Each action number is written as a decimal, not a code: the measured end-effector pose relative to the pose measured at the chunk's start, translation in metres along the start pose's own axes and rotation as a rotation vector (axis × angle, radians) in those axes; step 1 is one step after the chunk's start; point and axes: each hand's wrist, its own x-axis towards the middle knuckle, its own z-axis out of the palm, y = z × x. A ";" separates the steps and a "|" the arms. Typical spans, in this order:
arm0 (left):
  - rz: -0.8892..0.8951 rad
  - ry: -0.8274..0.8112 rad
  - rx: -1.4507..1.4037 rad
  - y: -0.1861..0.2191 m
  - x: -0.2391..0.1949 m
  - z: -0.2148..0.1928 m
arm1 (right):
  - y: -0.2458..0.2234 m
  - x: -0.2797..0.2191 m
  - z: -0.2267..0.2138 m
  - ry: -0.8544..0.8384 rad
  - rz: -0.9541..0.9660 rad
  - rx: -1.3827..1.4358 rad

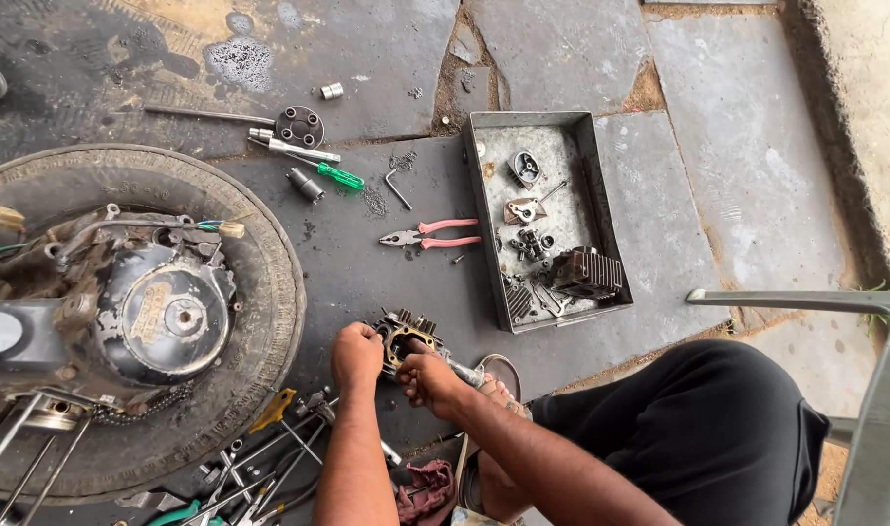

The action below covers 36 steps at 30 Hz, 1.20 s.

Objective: The person sits on the ground next to a scooter engine mounted in a tire and works on the cylinder head, using pliers and a socket wrench to loosen and remove parts. They handle the cylinder, gaskets and small hardware, turning the head over and placing removed parts into a metal tray beside them.

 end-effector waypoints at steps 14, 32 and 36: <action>0.188 0.072 0.228 0.003 -0.007 0.005 | 0.006 0.022 -0.005 -0.184 0.130 0.556; 0.008 -0.116 -0.407 -0.043 0.027 0.015 | -0.005 0.021 -0.005 -0.298 0.103 0.596; -0.107 -0.176 -0.451 -0.039 0.023 0.004 | -0.003 0.017 0.000 -0.285 0.076 0.573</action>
